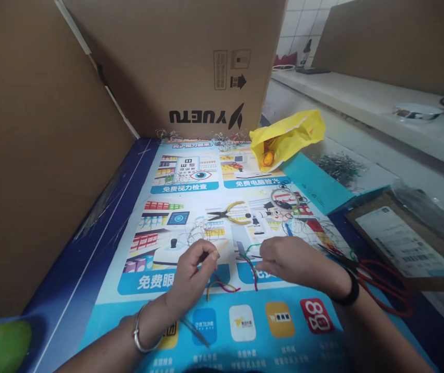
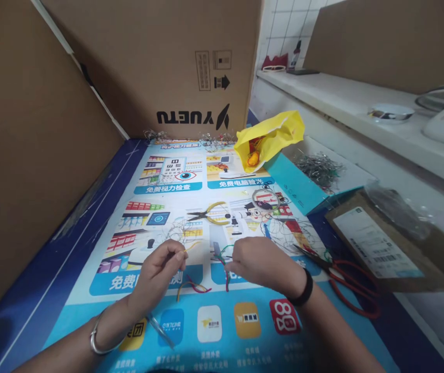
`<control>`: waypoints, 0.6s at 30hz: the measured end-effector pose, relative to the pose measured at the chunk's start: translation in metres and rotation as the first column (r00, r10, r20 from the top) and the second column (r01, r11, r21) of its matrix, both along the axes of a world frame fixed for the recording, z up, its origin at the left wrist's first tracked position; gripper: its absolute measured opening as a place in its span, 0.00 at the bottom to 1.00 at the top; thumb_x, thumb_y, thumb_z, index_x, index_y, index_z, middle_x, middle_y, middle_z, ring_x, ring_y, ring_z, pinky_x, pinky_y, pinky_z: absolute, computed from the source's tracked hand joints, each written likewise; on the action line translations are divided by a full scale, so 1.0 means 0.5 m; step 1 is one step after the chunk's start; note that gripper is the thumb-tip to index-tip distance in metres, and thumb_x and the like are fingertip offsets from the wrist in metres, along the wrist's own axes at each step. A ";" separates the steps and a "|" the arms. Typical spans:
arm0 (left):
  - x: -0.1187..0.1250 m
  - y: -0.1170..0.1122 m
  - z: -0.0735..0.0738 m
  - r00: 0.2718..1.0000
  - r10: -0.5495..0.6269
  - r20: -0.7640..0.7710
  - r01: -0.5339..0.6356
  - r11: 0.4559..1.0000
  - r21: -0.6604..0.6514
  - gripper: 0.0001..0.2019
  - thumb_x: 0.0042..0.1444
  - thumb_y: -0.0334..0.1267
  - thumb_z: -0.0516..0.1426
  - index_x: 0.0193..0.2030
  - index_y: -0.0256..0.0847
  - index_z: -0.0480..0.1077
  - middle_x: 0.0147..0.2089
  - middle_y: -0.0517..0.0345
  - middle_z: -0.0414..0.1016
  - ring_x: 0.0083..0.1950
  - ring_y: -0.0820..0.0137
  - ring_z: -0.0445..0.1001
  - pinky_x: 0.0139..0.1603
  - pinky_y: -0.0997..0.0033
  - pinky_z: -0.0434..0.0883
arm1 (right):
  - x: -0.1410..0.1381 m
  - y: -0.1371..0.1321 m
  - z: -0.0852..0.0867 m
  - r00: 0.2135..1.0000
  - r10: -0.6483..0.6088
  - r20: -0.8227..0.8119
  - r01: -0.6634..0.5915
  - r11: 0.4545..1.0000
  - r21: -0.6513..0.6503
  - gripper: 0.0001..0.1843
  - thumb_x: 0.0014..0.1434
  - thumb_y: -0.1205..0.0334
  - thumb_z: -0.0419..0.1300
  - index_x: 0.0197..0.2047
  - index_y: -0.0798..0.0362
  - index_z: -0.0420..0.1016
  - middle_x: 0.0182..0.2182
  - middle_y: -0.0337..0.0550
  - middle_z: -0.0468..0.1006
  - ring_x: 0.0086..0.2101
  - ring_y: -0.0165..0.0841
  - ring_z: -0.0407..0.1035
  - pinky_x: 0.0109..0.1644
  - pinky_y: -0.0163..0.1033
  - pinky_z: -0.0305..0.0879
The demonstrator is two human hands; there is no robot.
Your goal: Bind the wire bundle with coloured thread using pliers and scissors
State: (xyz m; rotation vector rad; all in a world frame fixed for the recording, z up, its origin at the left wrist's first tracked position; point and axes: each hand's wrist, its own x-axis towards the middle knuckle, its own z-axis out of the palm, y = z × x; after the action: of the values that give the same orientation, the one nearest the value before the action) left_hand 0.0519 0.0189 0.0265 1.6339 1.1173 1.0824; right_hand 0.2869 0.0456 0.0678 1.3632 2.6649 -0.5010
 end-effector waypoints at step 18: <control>0.008 -0.012 -0.001 0.978 -0.089 -0.187 0.126 0.973 0.191 0.06 0.57 0.31 0.52 0.30 0.39 0.68 0.27 0.57 0.70 0.28 0.73 0.68 0.30 0.74 0.64 | -0.085 -0.009 -0.055 0.699 -0.341 -0.629 0.029 0.892 -0.451 0.10 0.58 0.58 0.57 0.29 0.53 0.75 0.22 0.38 0.74 0.24 0.28 0.68 0.28 0.30 0.62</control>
State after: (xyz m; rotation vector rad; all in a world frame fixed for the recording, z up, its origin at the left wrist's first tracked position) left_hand 0.0561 0.0130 0.0259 1.9612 1.0439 1.0216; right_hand 0.2442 0.0414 0.0400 1.5247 2.6367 -1.8274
